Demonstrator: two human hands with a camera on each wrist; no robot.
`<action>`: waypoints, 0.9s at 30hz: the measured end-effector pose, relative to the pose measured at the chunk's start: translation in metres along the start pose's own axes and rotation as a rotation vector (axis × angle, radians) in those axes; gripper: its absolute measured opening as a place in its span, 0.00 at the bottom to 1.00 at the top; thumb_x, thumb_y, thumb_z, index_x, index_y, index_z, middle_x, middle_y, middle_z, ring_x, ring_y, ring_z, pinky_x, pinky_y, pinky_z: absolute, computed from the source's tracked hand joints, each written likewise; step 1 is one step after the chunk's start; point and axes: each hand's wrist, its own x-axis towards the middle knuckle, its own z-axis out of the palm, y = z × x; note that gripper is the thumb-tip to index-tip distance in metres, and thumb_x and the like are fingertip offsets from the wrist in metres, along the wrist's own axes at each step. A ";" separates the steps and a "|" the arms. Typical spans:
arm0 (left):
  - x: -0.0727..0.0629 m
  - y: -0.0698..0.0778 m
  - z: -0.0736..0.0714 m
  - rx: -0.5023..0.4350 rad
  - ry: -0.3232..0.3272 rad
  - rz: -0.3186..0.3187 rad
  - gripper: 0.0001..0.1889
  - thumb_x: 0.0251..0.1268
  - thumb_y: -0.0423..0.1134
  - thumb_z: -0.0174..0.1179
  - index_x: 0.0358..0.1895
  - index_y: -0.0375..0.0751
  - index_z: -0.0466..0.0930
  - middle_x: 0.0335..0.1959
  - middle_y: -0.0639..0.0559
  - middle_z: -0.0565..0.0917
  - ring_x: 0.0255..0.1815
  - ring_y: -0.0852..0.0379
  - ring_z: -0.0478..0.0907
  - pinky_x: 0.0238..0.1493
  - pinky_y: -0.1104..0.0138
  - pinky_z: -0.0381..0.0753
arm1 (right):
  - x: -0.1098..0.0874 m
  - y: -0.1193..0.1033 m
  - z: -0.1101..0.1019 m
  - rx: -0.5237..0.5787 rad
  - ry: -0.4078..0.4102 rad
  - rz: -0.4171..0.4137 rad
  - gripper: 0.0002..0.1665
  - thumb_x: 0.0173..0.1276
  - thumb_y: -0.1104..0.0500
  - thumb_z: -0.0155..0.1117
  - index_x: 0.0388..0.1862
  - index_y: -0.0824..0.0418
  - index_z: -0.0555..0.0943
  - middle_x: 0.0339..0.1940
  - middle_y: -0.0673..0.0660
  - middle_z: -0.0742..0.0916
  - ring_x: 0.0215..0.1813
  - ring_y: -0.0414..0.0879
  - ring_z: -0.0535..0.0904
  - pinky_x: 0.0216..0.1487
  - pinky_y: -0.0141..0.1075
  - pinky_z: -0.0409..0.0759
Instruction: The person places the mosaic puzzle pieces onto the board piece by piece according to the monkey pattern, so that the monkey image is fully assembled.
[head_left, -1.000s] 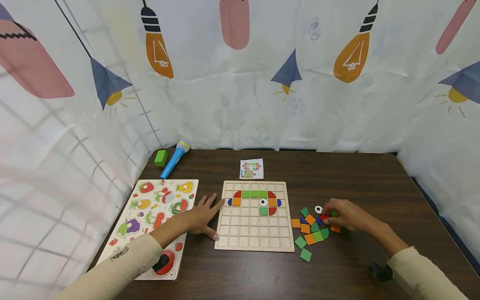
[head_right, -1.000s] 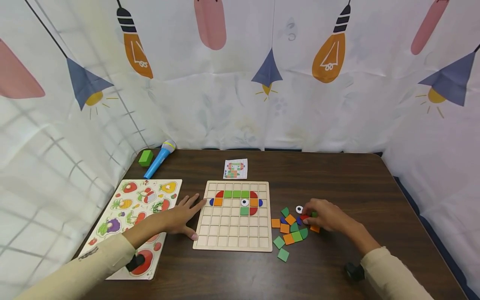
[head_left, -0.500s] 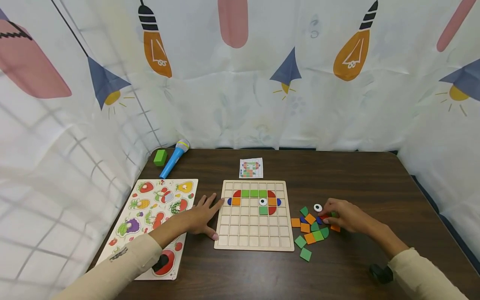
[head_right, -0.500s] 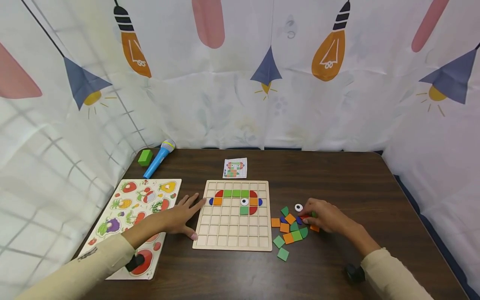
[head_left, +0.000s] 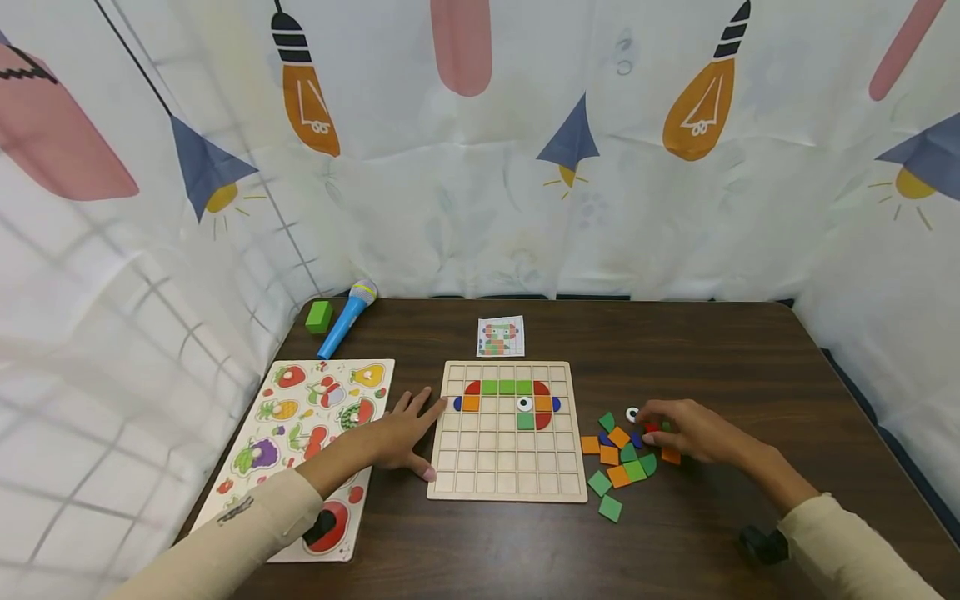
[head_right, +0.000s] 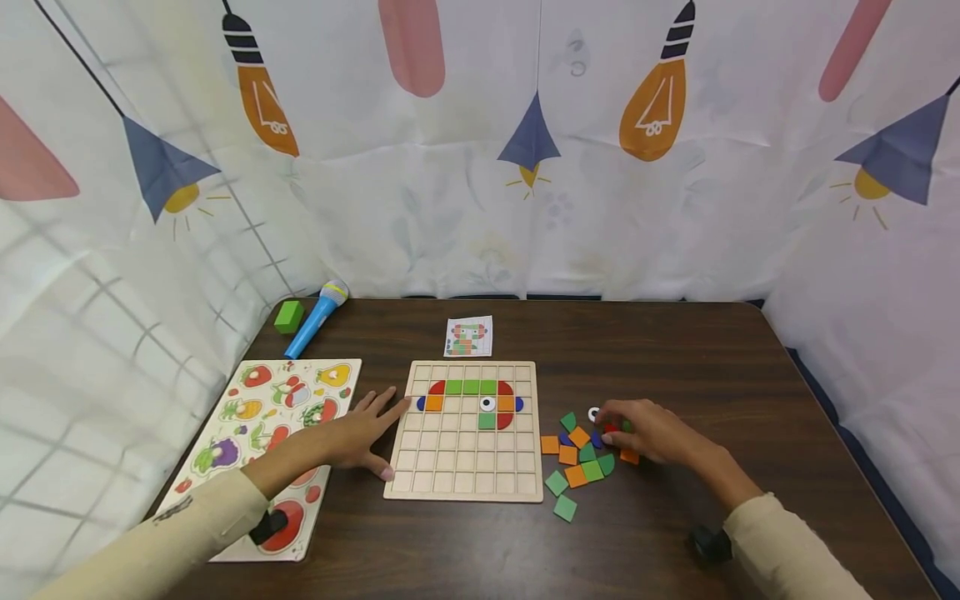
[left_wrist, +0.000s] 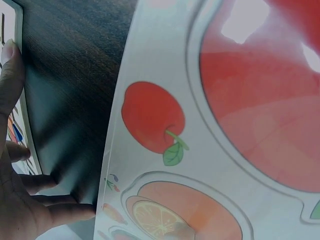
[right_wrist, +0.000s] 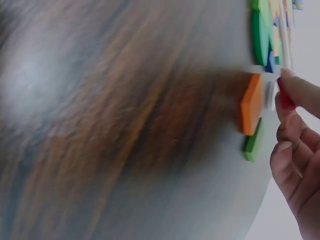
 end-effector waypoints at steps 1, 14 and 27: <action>0.000 0.000 0.000 0.001 0.001 -0.001 0.60 0.51 0.63 0.72 0.82 0.45 0.46 0.82 0.34 0.44 0.80 0.26 0.43 0.70 0.34 0.61 | 0.001 -0.001 0.000 0.009 0.008 -0.004 0.13 0.72 0.50 0.65 0.51 0.53 0.83 0.43 0.45 0.86 0.38 0.31 0.77 0.39 0.32 0.79; 0.000 -0.002 0.001 0.006 0.007 0.006 0.60 0.51 0.63 0.72 0.82 0.46 0.46 0.82 0.34 0.45 0.80 0.26 0.43 0.69 0.34 0.62 | 0.025 -0.036 0.006 0.228 0.016 -0.126 0.04 0.70 0.51 0.68 0.40 0.48 0.82 0.27 0.45 0.83 0.26 0.35 0.73 0.26 0.29 0.73; 0.000 -0.002 0.003 0.000 0.019 0.016 0.60 0.51 0.63 0.72 0.82 0.46 0.47 0.82 0.34 0.45 0.80 0.25 0.43 0.70 0.34 0.61 | 0.066 -0.071 0.024 0.289 -0.059 -0.141 0.13 0.66 0.51 0.72 0.43 0.58 0.87 0.21 0.43 0.76 0.24 0.36 0.70 0.26 0.29 0.70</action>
